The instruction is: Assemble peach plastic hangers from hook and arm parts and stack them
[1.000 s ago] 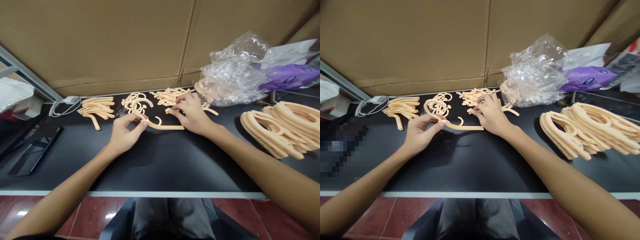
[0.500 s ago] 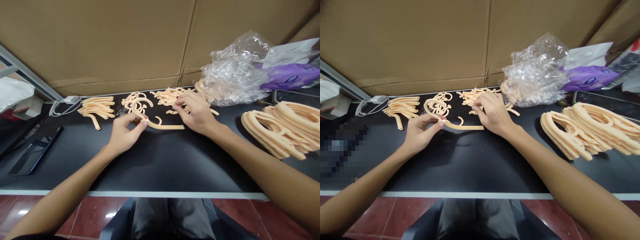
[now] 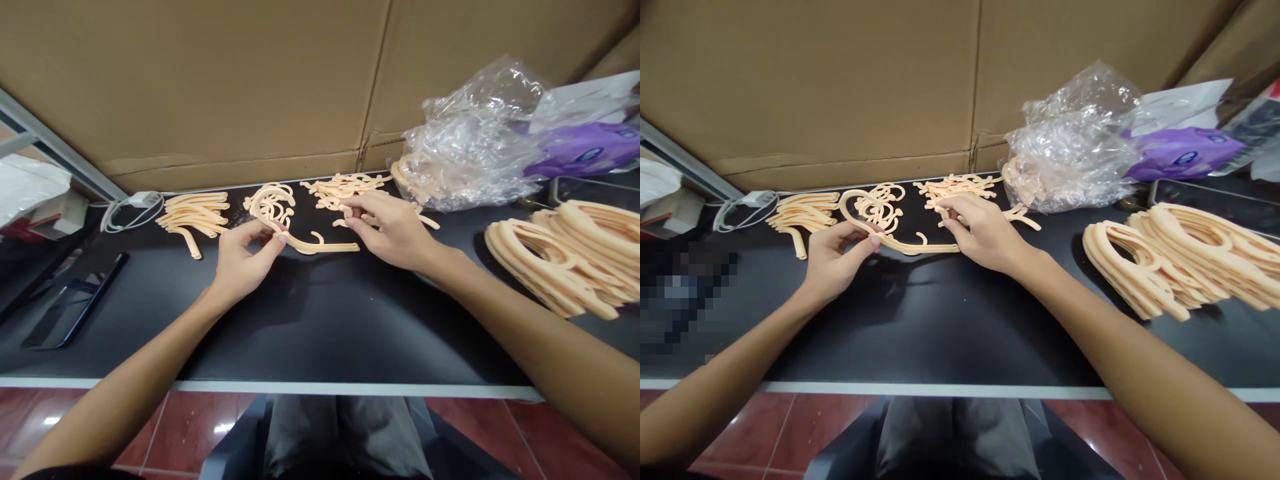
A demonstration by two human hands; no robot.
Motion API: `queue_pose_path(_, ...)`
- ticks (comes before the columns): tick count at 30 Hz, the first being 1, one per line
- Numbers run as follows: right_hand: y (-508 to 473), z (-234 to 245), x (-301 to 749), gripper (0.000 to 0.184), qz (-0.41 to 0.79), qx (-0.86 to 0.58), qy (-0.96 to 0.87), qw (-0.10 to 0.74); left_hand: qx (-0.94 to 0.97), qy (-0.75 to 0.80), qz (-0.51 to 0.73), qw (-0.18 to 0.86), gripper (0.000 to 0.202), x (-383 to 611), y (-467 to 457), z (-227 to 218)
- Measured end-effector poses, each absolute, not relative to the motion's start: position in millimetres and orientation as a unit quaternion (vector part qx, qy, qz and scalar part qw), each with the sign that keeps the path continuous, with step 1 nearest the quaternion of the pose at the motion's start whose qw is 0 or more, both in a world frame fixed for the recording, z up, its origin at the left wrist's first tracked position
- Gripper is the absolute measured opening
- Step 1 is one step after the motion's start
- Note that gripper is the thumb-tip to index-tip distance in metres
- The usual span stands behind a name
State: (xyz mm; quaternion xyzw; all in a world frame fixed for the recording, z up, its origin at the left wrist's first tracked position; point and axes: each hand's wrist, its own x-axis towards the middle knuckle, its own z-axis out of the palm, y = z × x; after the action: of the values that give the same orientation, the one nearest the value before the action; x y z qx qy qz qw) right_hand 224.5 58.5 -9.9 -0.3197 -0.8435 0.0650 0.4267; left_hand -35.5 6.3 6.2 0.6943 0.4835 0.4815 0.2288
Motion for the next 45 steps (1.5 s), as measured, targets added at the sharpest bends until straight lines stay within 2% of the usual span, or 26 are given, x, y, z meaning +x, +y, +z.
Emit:
queue_pose_path(1,57,-8,224,0.009,0.074,-0.317,-0.849,0.417,0.692,0.487,0.485,0.222,0.016,-36,7,6)
queue_pose_path(7,47,-6,216,0.014,0.161,-0.326,-0.881,0.303,0.68,0.479,0.506,0.228,0.018,-37,10,2)
queue_pose_path(10,44,-8,214,0.015,0.167,-0.34,-0.882,0.282,0.675,0.472,0.519,0.229,0.024,-36,11,2)
queue_pose_path(12,44,-9,213,0.013,0.164,-0.333,-0.885,0.281,0.677,0.461,0.534,0.211,0.035,-37,13,4)
queue_pose_path(16,44,-8,213,0.011,0.169,-0.305,-0.891,0.289,0.691,0.447,0.566,0.056,0.052,-43,15,12)
queue_pose_path(20,43,-7,211,0.011,0.171,-0.305,-0.889,0.295,0.718,0.418,0.537,-0.148,0.046,-42,0,25)
queue_pose_path(23,43,-6,210,0.012,0.17,-0.316,-0.889,0.284,0.76,0.345,0.512,-0.203,0.039,-31,-20,30)
queue_pose_path(26,43,-4,209,0.012,0.175,-0.313,-0.891,0.279,0.807,0.282,0.487,-0.18,0.035,-16,-35,24)
queue_pose_path(29,43,-2,208,0.012,0.193,-0.294,-0.891,0.286,0.86,0.244,0.437,-0.105,0.037,-5,-38,12)
queue_pose_path(33,41,-3,206,0.013,0.215,-0.278,-0.888,0.298,0.879,0.266,0.394,-0.019,0.031,11,-24,7)
queue_pose_path(38,42,-6,207,0.021,0.233,-0.284,-0.879,0.303,0.858,0.289,0.423,0.037,0.018,30,3,8)
queue_pose_path(45,43,-1,214,0.016,0.241,-0.295,-0.876,0.297,0.858,0.35,0.376,0.017,0.028,17,5,-6)
